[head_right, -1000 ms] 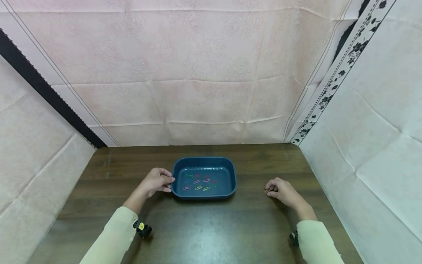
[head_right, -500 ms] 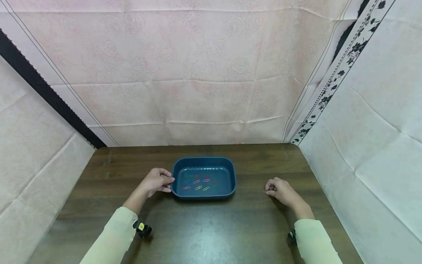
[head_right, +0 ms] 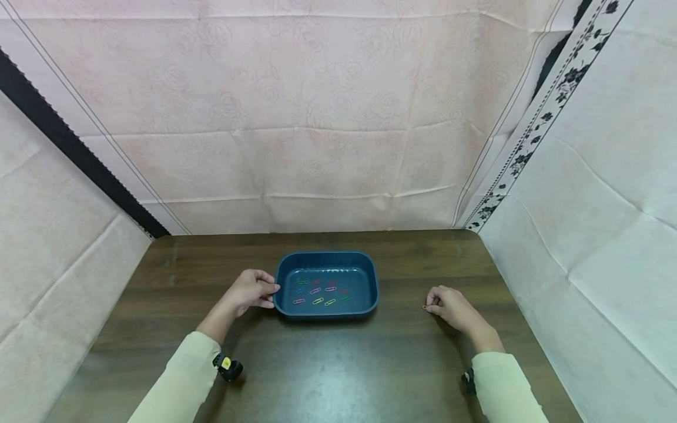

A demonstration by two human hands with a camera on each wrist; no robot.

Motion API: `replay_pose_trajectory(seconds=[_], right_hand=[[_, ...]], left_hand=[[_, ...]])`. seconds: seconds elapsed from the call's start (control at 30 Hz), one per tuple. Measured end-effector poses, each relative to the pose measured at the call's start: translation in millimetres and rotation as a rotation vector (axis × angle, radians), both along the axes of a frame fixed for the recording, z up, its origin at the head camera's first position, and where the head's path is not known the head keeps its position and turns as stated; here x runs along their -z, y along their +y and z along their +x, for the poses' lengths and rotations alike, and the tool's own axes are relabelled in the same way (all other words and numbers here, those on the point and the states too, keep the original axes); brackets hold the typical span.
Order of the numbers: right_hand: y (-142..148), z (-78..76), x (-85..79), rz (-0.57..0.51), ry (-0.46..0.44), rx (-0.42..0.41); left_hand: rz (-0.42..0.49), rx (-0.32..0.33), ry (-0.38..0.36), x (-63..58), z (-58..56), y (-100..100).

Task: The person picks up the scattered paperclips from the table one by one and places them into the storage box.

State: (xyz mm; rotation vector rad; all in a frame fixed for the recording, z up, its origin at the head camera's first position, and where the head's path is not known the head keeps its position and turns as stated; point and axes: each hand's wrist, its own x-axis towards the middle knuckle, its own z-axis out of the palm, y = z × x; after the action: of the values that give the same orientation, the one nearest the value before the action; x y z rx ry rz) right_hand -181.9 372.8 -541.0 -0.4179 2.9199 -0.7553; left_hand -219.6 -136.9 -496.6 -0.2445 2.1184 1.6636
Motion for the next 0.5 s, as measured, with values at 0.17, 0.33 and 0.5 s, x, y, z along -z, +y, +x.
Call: replay_pose_trajectory(seconds=[0.17,0.33,0.5], right_hand=[[-2.3,-0.6,-0.8,-0.002,-0.006,-0.015],[-4.4,1.2,-0.5,-0.005,-0.006,-0.013],[-5.8,3.7,-1.1,-0.018,0.003,-0.009]], left_hand=[[-0.002,0.002,0.002,-1.1,-0.1,-0.8],[0.008,0.004,0.002,0.4,0.3,-1.3],[0.004,0.0,-0.005,-0.9,1.0,-0.7]])
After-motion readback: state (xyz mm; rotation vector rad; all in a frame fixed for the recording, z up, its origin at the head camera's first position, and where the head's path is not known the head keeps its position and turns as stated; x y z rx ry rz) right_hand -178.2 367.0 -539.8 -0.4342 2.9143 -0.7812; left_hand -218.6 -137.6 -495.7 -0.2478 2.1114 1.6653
